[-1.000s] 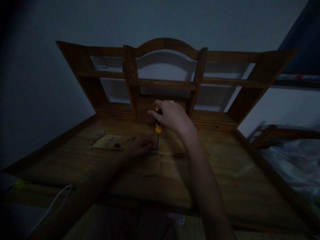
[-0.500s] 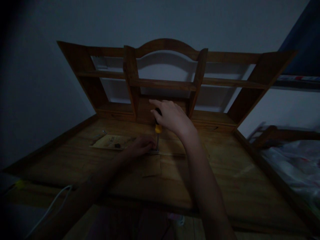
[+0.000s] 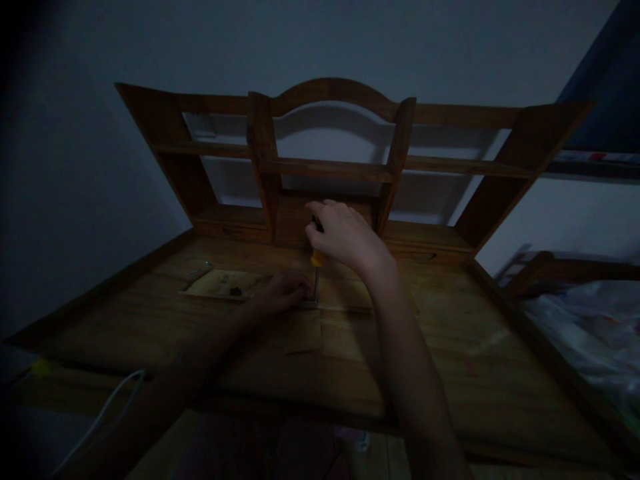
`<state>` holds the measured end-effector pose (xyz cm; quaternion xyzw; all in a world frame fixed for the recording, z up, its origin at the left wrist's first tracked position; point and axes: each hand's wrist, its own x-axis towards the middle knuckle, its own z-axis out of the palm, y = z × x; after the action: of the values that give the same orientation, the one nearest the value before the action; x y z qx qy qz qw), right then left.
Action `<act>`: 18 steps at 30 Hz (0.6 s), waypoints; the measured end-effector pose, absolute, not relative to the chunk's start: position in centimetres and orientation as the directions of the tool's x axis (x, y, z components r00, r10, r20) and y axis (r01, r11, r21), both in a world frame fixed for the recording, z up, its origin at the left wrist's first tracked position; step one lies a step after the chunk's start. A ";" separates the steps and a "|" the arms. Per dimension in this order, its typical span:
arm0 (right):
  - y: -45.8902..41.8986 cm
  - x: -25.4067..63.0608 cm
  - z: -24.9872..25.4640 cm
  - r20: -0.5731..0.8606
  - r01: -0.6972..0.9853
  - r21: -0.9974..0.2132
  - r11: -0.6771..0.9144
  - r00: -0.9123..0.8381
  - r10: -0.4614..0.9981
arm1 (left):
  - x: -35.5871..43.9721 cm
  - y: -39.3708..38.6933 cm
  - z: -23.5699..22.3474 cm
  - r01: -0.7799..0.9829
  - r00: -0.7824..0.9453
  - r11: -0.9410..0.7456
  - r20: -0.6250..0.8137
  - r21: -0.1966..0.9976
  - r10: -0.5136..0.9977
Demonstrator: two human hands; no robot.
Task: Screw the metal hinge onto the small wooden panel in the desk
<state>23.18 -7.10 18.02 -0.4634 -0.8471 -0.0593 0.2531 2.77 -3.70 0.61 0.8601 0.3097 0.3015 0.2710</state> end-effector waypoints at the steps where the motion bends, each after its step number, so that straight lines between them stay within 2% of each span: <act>1: -7.0 23.2 17.9 0.487 0.814 -0.134 0.565 -0.442 0.753 | 2.8 -3.7 0.6 0.369 0.628 -0.664 0.352 0.651 0.694; 8: -6.8 23.0 17.9 0.463 0.848 -0.121 0.516 -0.411 0.785 | 2.9 -3.9 0.9 0.414 0.607 -0.635 0.322 0.653 0.727; 14: -7.2 22.8 17.9 0.456 0.810 -0.206 0.549 -0.417 0.787 | 2.8 -3.7 0.6 0.387 0.625 -0.632 0.313 0.671 0.715; 18: -7.3 22.9 18.1 0.458 0.800 -0.221 0.557 -0.420 0.784 | 2.8 -3.5 0.4 0.391 0.613 -0.633 0.324 0.668 0.721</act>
<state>22.89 -7.27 18.07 -0.4702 -0.8424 -0.0158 0.2629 2.81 -3.50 0.36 0.8537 0.3254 0.2960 0.2786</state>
